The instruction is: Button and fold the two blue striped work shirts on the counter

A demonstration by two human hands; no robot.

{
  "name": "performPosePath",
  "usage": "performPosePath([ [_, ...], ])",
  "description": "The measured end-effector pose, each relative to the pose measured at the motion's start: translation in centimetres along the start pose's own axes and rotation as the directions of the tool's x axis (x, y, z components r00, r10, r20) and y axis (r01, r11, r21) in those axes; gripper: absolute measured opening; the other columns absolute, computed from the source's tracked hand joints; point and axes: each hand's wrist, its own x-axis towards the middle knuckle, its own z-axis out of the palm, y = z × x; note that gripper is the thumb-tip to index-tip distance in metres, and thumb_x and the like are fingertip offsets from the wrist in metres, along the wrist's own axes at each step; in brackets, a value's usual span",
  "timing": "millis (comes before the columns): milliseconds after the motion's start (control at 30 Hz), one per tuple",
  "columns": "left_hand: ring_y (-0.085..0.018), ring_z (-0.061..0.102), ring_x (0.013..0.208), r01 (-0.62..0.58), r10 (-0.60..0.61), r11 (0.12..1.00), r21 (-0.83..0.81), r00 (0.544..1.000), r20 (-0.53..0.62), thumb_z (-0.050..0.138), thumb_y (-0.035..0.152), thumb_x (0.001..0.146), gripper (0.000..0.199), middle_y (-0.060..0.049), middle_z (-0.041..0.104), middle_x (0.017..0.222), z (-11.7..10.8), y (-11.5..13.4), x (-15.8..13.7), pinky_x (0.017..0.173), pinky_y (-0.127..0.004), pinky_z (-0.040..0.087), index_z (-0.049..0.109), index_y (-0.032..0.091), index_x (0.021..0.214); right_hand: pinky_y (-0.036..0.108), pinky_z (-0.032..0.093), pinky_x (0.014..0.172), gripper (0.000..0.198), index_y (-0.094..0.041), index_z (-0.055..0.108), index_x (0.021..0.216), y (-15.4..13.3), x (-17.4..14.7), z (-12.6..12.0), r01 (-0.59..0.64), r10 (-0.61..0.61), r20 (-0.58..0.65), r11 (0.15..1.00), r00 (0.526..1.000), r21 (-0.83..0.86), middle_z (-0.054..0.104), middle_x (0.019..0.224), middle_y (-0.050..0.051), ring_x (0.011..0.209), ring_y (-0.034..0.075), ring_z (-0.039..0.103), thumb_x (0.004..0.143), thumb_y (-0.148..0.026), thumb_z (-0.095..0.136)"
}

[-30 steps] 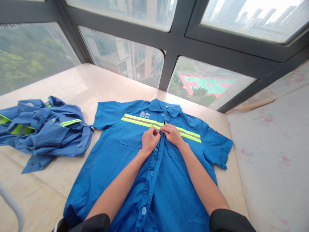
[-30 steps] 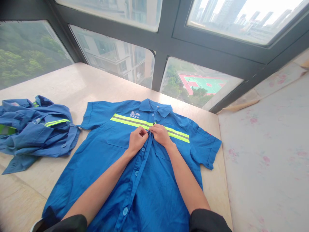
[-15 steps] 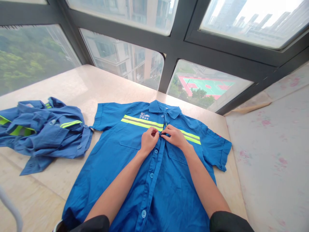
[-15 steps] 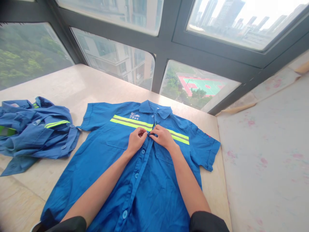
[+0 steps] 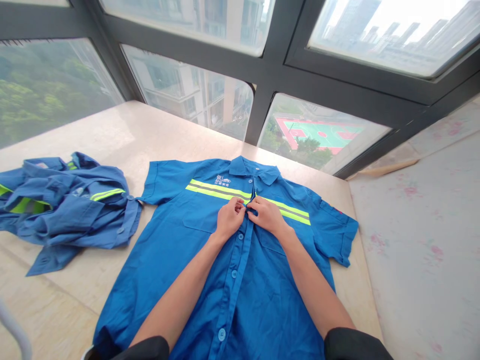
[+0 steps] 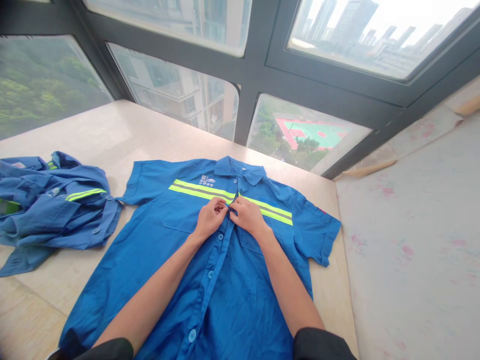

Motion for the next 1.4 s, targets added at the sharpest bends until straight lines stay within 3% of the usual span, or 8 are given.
performPosePath([
  [233, -0.016, 0.066, 0.077, -0.058, 0.053, 0.993, 0.106, 0.997, 0.049, 0.058, 0.017, 0.083, 0.018, -0.001, 0.071, 0.086, -0.1, -0.2, 0.0, 0.07, -0.026, 0.05, 0.06, 0.022, 0.1, 0.027, 0.045, 0.072, 0.015, -0.019, 0.071, 0.094, -0.3, 0.0, 0.6, -0.067, 0.067, 0.001, 0.998, 0.998, -0.005, 0.067, 0.094, 0.006, 0.088, 0.019, 0.062, 0.088, -0.023, 0.059],
  [467, -0.022, 0.059, 0.098, -0.261, 0.263, 0.888, 0.378, 0.964, 0.047, 0.051, 0.018, 0.09, 0.021, -0.008, 0.068, 0.099, -0.1, 0.2, -0.5, 0.089, -0.035, 0.048, 0.071, 0.021, 0.096, 0.026, 0.047, 0.07, 0.009, -0.022, 0.071, 0.089, 0.5, 0.0, 1.3, -0.033, 0.048, -0.099, 0.989, 0.994, 0.147, 0.067, 0.09, 0.004, 0.083, 0.018, 0.062, 0.084, -0.022, 0.063],
  [700, -0.027, 0.056, 0.111, -0.228, 0.244, 0.807, 0.545, 0.969, 0.044, 0.052, 0.022, 0.091, 0.023, -0.011, 0.065, 0.119, -0.2, 0.7, -0.7, 0.091, -0.041, 0.044, 0.074, 0.022, 0.099, 0.028, 0.05, 0.069, 0.017, -0.021, 0.069, 0.097, 2.4, -0.4, 1.8, 0.053, 0.048, -0.262, 0.929, 0.964, 0.366, 0.062, 0.093, 0.005, 0.067, 0.014, 0.056, 0.093, -0.034, 0.058],
  [900, -0.027, 0.057, 0.111, -0.276, 0.28, 0.759, 0.59, 0.956, 0.087, 0.05, 0.021, 0.092, 0.024, -0.011, 0.065, 0.12, 0.0, 0.5, -0.8, 0.09, -0.04, 0.043, 0.07, 0.021, 0.105, 0.031, 0.055, 0.07, 0.033, -0.019, 0.058, 0.121, 4.1, -0.3, 2.8, 0.016, 0.186, -0.389, 0.888, 0.902, 0.46, 0.057, 0.111, 0.011, 0.084, 0.018, 0.062, 0.094, -0.037, 0.055],
  [1133, -0.027, 0.055, 0.119, -0.277, 0.271, 0.726, 0.629, 0.956, 0.109, 0.045, 0.019, 0.094, 0.031, -0.013, 0.062, 0.13, 0.0, 0.5, -0.8, 0.093, -0.04, 0.042, 0.067, 0.021, 0.116, 0.036, 0.057, 0.077, 0.039, -0.022, 0.055, 0.128, 4.6, -0.1, 3.6, -0.014, 0.198, -0.36, 0.891, 0.912, 0.453, 0.056, 0.116, 0.011, 0.092, 0.02, 0.063, 0.09, -0.03, 0.057],
  [1267, -0.028, 0.044, 0.136, -0.37, 0.292, 0.673, 0.64, 0.929, 0.229, 0.04, 0.011, 0.091, 0.048, -0.013, 0.051, 0.146, 0.0, 0.6, -0.8, 0.095, -0.042, 0.04, 0.059, 0.024, 0.133, 0.041, 0.054, 0.093, 0.052, -0.027, 0.049, 0.14, 4.6, -0.1, 3.5, 0.005, 0.15, -0.34, 0.909, 0.928, 0.416, 0.052, 0.124, 0.011, 0.106, 0.022, 0.06, 0.088, -0.024, 0.057],
  [1400, -0.028, 0.038, 0.142, -0.386, 0.263, 0.656, 0.649, 0.923, 0.283, 0.037, 0.011, 0.091, 0.051, -0.011, 0.048, 0.15, 0.1, 0.3, -0.7, 0.094, -0.045, 0.039, 0.056, 0.024, 0.137, 0.047, 0.049, 0.103, 0.049, -0.029, 0.052, 0.139, 4.7, 0.0, 3.8, 0.01, 0.121, -0.361, 0.94, 0.925, 0.341, 0.047, 0.133, 0.011, 0.111, 0.023, 0.057, 0.09, -0.025, 0.055],
])
